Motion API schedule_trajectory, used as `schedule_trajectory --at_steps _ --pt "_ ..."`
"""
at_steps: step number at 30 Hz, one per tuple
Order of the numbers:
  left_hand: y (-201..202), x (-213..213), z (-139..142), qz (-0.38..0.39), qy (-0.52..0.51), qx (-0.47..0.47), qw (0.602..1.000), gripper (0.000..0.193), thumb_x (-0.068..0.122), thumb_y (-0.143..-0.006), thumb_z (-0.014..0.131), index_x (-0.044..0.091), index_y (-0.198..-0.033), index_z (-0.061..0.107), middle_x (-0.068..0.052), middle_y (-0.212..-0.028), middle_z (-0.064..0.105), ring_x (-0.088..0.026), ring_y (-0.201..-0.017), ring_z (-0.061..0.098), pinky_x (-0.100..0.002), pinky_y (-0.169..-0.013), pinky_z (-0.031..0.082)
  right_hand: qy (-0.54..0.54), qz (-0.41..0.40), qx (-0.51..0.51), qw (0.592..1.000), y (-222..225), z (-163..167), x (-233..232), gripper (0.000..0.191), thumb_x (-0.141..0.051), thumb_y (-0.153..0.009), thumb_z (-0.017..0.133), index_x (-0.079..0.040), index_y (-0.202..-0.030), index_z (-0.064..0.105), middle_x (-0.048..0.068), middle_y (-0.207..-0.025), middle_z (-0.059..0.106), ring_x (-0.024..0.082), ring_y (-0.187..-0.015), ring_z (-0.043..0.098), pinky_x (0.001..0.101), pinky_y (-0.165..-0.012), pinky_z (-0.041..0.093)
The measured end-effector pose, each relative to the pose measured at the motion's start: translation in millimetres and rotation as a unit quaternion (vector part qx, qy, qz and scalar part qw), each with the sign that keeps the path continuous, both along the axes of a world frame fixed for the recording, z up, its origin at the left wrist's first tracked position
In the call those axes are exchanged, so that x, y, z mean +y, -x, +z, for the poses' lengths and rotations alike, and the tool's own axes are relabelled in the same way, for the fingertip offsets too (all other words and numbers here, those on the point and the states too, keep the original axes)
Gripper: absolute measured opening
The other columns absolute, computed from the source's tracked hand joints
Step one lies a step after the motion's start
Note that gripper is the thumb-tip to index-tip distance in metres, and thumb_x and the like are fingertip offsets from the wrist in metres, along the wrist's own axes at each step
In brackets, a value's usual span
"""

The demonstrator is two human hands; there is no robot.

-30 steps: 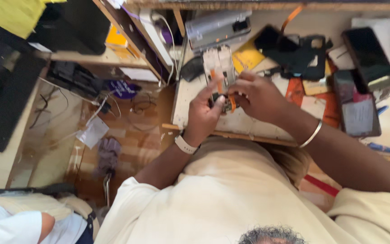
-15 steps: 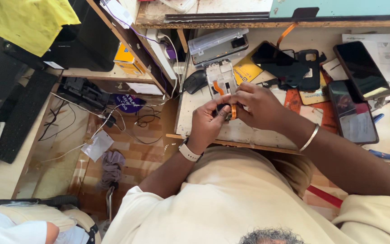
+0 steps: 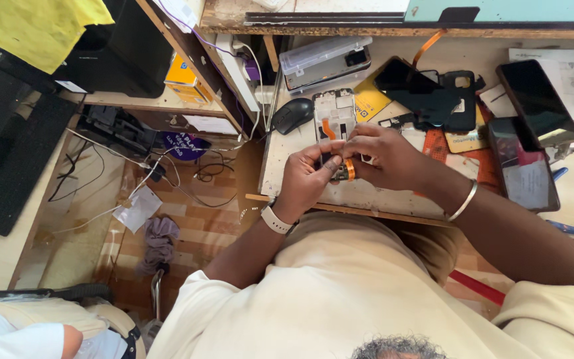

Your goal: The person uses a screwdriver and tweezers to carefully remove and reposition small components and ribbon cables inside a disassembled mobile phone. The person then uses pliers to adjust a connector on the motherboard. The repair is performed at a cluttered workbench with multiple tools and phone parts visible.

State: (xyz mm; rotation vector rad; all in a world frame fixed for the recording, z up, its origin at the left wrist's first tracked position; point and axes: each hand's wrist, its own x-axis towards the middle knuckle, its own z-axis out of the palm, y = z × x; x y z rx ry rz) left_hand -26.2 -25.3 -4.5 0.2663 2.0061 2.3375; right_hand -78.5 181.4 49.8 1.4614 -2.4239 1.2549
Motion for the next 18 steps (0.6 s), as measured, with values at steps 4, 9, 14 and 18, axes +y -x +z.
schedule_trajectory --at_steps 4,9,14,18 --pt "-2.3 -0.1 -0.3 -0.017 -0.01 0.014 1.0 0.025 0.005 -0.102 0.067 0.0 -0.126 0.071 0.001 -0.098 0.072 -0.002 -0.081 0.064 -0.02 -0.067 0.057 0.0 0.0 -0.019 1.0 0.9 -3.8 1.7 0.025 0.004 -0.078 0.071 -0.006 -0.1 0.071 0.01 -0.096 0.065 0.028 -0.085 0.068 0.0364 -0.067 0.056" --pt "0.1 0.3 4.4 -0.001 0.003 0.001 1.0 0.023 0.008 -0.1 0.067 0.002 -0.121 0.073 0.0 -0.092 0.074 -0.003 -0.076 0.065 -0.021 -0.064 0.058 0.002 -0.038 -0.028 0.999 6.0 -6.2 0.8 0.021 0.001 -0.076 0.076 -0.006 -0.095 0.071 0.008 -0.09 0.067 0.022 -0.073 0.069 0.0339 -0.062 0.056" --pt "0.6 1.2 8.2 0.037 0.047 0.003 0.998 0.017 0.012 -0.099 0.071 0.001 -0.111 0.076 0.0 -0.082 0.071 -0.003 -0.07 0.062 -0.022 -0.061 0.059 -0.003 -0.063 -0.004 0.998 6.3 -4.0 -2.2 0.019 -0.001 -0.078 0.077 -0.006 -0.096 0.072 0.007 -0.091 0.068 0.021 -0.077 0.072 0.0319 -0.066 0.058" --pt "0.0 1.1 7.2 0.039 0.035 0.005 0.999 0.017 0.012 -0.098 0.07 0.001 -0.11 0.075 0.002 -0.083 0.071 -0.002 -0.072 0.063 -0.022 -0.063 0.062 -0.006 -0.047 -0.041 0.998 3.4 0.6 -0.6 0.021 -0.001 -0.079 0.073 -0.004 -0.099 0.072 0.009 -0.096 0.066 0.02 -0.081 0.072 0.0309 -0.068 0.06"
